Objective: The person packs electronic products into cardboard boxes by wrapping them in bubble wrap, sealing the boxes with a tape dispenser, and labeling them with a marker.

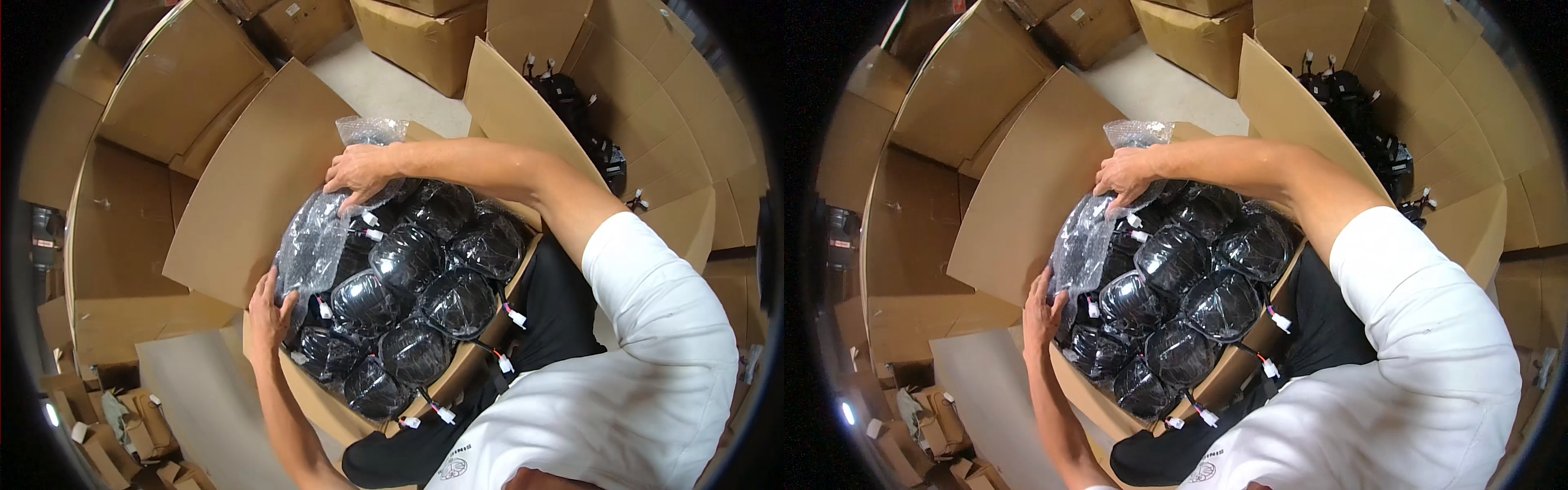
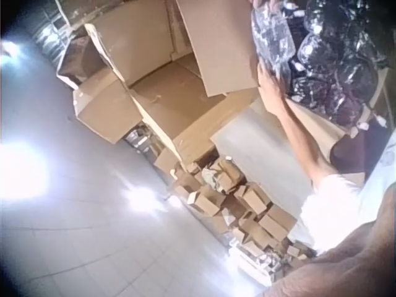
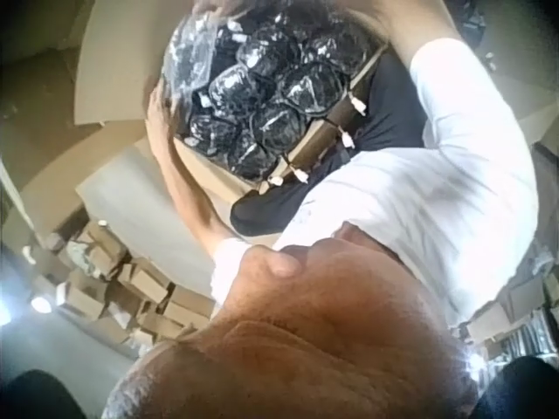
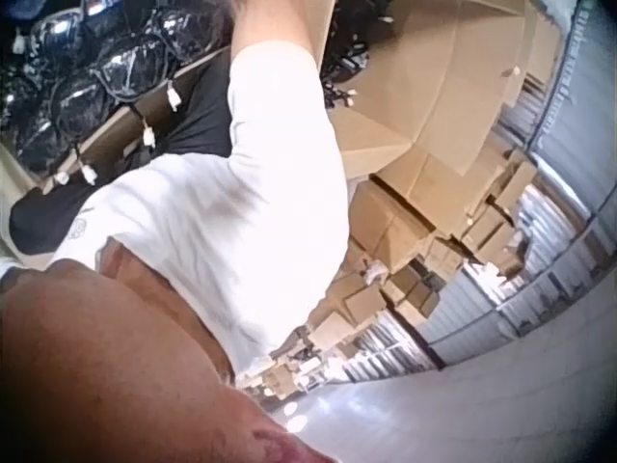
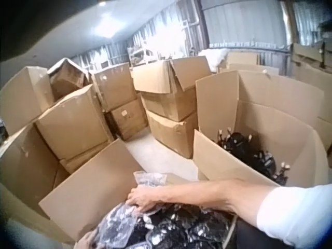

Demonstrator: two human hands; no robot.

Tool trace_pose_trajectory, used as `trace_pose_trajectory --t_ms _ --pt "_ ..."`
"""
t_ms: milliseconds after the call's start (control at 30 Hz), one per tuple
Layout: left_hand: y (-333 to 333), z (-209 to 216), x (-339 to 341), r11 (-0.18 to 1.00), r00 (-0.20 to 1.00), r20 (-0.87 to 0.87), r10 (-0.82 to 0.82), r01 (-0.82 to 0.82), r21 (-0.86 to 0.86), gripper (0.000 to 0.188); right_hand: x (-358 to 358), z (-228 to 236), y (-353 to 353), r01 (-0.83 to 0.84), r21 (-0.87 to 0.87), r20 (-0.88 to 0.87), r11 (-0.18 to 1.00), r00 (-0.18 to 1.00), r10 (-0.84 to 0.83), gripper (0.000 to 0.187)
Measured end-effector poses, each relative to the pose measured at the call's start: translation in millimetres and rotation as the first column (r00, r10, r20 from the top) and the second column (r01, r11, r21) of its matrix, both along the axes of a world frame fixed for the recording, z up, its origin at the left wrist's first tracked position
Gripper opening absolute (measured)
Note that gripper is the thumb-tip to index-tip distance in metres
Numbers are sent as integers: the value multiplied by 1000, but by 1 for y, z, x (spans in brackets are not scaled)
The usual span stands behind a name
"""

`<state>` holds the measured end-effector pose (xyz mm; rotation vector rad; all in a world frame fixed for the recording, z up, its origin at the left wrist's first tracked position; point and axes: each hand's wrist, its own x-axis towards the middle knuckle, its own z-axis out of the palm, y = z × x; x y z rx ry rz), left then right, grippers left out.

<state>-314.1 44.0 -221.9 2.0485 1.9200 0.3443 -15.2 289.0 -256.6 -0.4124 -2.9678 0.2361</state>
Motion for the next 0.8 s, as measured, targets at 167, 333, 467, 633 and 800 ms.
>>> trace_pose_trajectory --t_ms 167,333,467,633,800 --pt "22 -8 45 969 997 66 -28 11 248 58 23 -8 1 167 -1 -234 986 959 -163 60" --pt "44 -33 40 985 999 -32 -14 20 171 39 13 -14 -12 241 -90 -201 966 946 -255 61" --pt "68 -34 45 997 999 -13 -41 42 64 35 10 -18 -4 273 -67 -190 960 941 -281 64" --pt "56 -46 40 996 997 41 -62 59 73 40 19 -23 -5 268 -108 -191 957 939 -285 72" --pt "35 -40 40 999 993 112 -38 35 28 48 40 -45 -28 281 -45 -253 959 925 -283 85"
